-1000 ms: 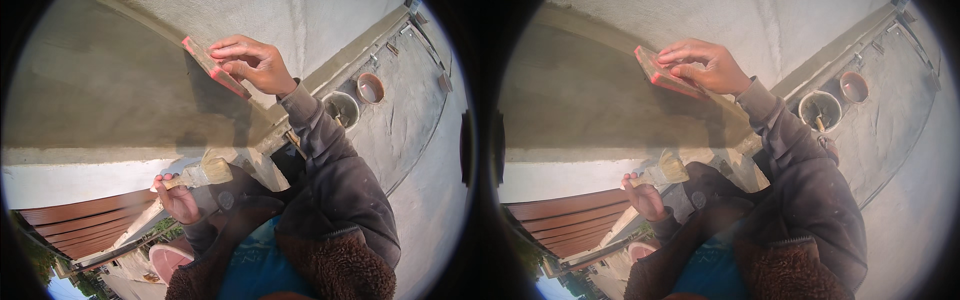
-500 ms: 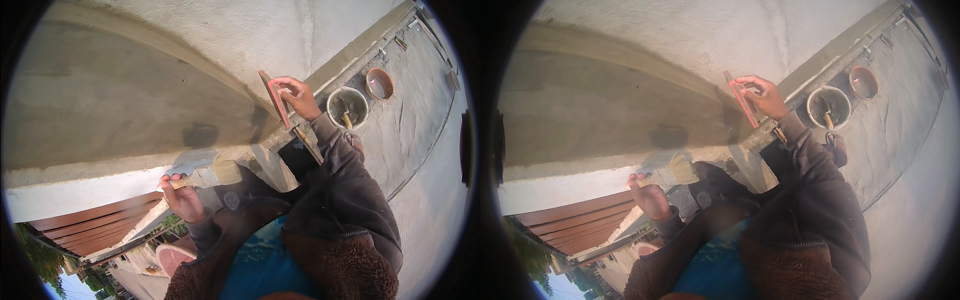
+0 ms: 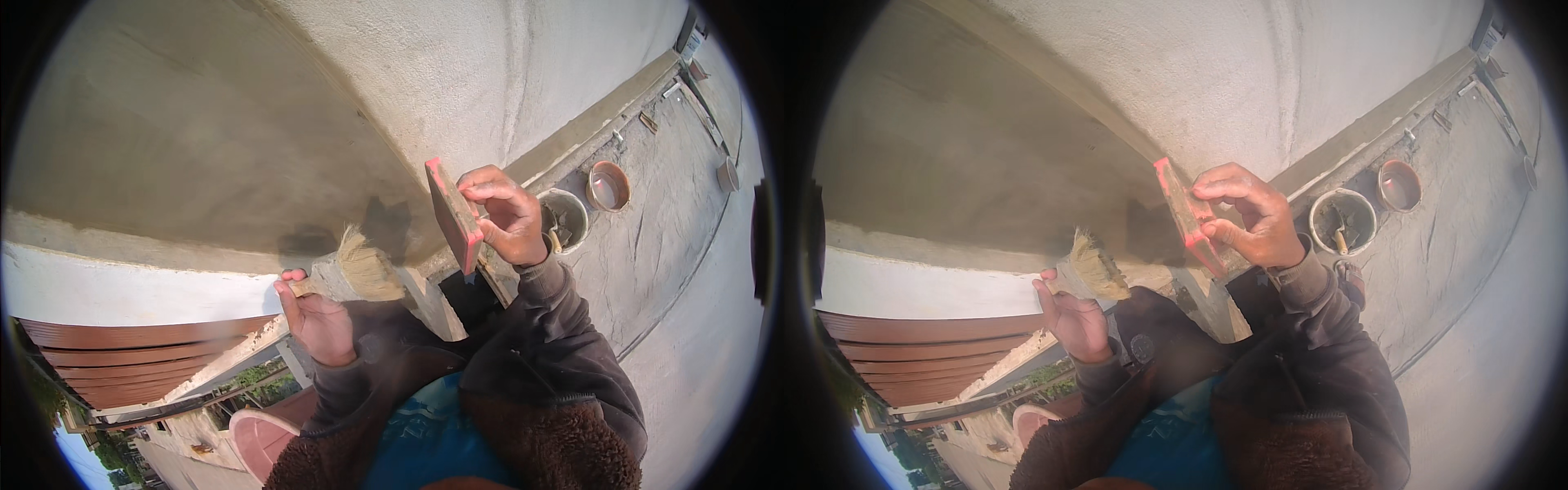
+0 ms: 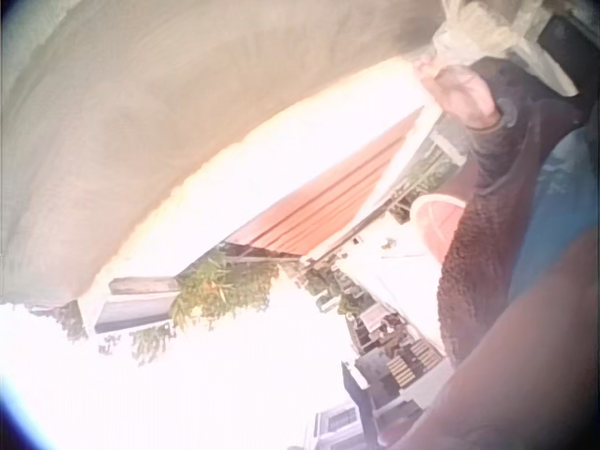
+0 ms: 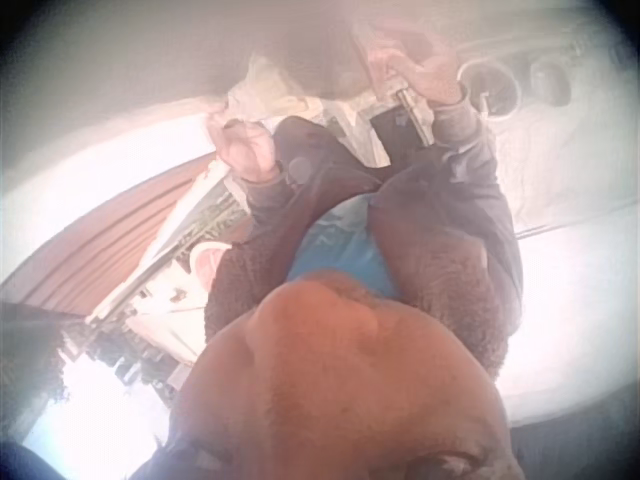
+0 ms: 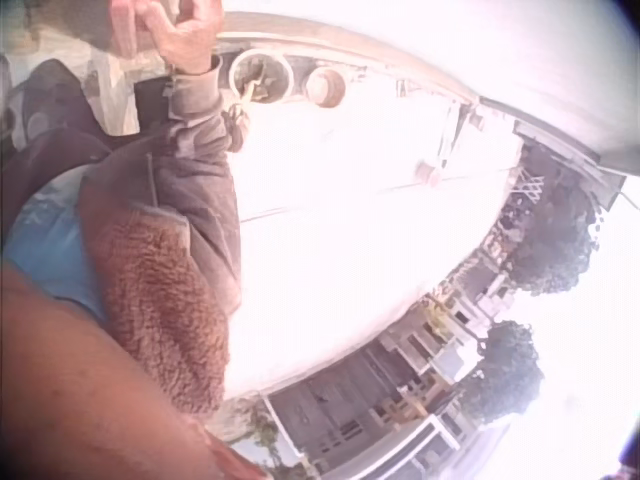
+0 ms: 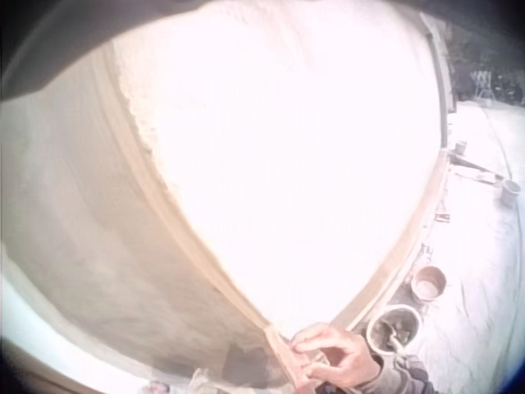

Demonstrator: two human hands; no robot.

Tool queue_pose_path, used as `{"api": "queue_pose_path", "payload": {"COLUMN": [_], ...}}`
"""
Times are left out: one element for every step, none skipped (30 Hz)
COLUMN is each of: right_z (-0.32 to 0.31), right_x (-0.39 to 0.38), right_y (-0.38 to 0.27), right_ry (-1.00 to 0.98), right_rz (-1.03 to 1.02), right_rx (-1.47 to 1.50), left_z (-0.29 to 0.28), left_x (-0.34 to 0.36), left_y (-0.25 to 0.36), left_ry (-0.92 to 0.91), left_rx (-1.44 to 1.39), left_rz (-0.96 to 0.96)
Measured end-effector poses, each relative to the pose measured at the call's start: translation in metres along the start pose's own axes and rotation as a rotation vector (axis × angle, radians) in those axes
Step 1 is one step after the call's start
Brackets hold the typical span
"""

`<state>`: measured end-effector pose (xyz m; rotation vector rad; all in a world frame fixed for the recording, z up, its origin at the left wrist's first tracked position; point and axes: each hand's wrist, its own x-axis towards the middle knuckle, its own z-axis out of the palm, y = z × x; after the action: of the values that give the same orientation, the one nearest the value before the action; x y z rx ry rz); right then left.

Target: The person walks to a wall and uses a brush to apply a liquid from a bucket, then smooths the surface with a rectangular trowel. The person repeatedly applies the liquid and smooths the wall section.

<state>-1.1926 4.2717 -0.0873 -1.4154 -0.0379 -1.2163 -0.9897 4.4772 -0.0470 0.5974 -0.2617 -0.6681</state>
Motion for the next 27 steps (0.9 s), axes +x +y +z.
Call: {"api": "queue_pose_path", "payload": {"right_z": [0.019,0.032,0.038,0.045,0.051,0.057,0.062,0.068,0.075,0.091,0.105,0.117,0.126,0.136,0.146,0.153,0.148,0.143,0.143,0.141,0.139,0.130,0.106,0.081,0.074,0.071,0.079], "right_x": [-0.011,-0.013,-0.008,-0.002,0.015,0.037,0.061,0.083,0.104,0.123,0.143,0.168,0.192,0.208,0.237,0.247,0.256,0.249,0.237,0.219,0.198,0.176,0.121,0.071,0.037,0.046,0.062], "right_y": [-0.001,0.000,0.000,-0.002,-0.011,-0.020,-0.032,-0.035,-0.039,-0.045,-0.056,-0.059,-0.068,-0.085,-0.106,-0.109,-0.124,-0.124,-0.101,-0.075,-0.051,-0.030,0.017,0.063,0.086,0.083,0.072], "right_ry": [0.001,-0.040,0.009,0.057,0.156,0.241,0.341,0.405,0.470,0.466,0.464,0.472,0.481,0.467,0.454,0.433,0.423,0.407,0.379,0.350,0.326,0.312,0.266,0.264,0.198,0.231,0.276], "right_rz": [0.019,0.004,-0.057,-0.117,-0.185,-0.253,-0.328,-0.483,-0.637,-0.709,-0.783,-0.909,-1.037,-1.059,-1.118,-1.122,-1.142,-1.112,-1.052,-0.993,-0.946,-0.921,-0.827,-0.767,-0.680,-0.719,-0.738], "right_rx": [0.060,0.049,0.033,0.018,-0.152,-0.316,-0.490,-0.640,-0.791,-0.827,-0.865,-0.897,-0.930,-0.976,-0.967,-0.955,-0.986,-1.035,-1.038,-1.042,-1.062,-1.099,-1.157,-1.241,-1.300,-1.294,-1.278], "left_z": [0.003,0.001,-0.004,-0.007,-0.004,-0.010,-0.010,-0.014,-0.016,-0.022,-0.025,-0.030,-0.026,-0.029,-0.033,-0.034,-0.028,-0.021,-0.025,-0.031,-0.035,-0.037,-0.037,-0.041,-0.045,-0.044,-0.039], "left_x": [-0.005,-0.008,-0.011,-0.013,-0.014,-0.017,-0.018,-0.019,-0.016,-0.016,-0.017,-0.020,-0.020,-0.019,-0.017,-0.021,-0.017,-0.013,-0.016,-0.019,-0.021,-0.016,-0.011,-0.012,-0.010,-0.007,-0.008], "left_y": [-0.005,-0.011,-0.018,-0.022,-0.018,-0.012,-0.002,0.005,0.010,0.020,0.030,0.036,0.040,0.042,0.046,0.047,0.044,0.040,0.042,0.044,0.048,0.049,0.050,0.052,0.050,0.045,0.048], "left_ry": [0.032,0.041,0.050,0.059,0.072,0.077,0.070,0.069,0.062,0.060,0.056,0.065,0.084,0.078,0.073,0.078,0.069,0.060,0.094,0.116,0.121,0.100,0.084,0.083,0.096,0.077,0.062], "left_rx": [0.024,0.024,0.025,0.026,0.133,0.161,0.189,0.212,0.175,0.166,0.155,0.146,0.149,0.153,0.164,0.181,0.168,0.154,0.164,0.167,0.160,0.139,0.124,0.123,0.112,0.104,0.121], "left_rz": [-0.026,-0.054,-0.082,-0.110,-0.033,0.034,0.089,0.140,0.143,0.174,0.202,0.238,0.275,0.276,0.282,0.302,0.299,0.294,0.315,0.315,0.305,0.292,0.284,0.289,0.308,0.288,0.265]}}
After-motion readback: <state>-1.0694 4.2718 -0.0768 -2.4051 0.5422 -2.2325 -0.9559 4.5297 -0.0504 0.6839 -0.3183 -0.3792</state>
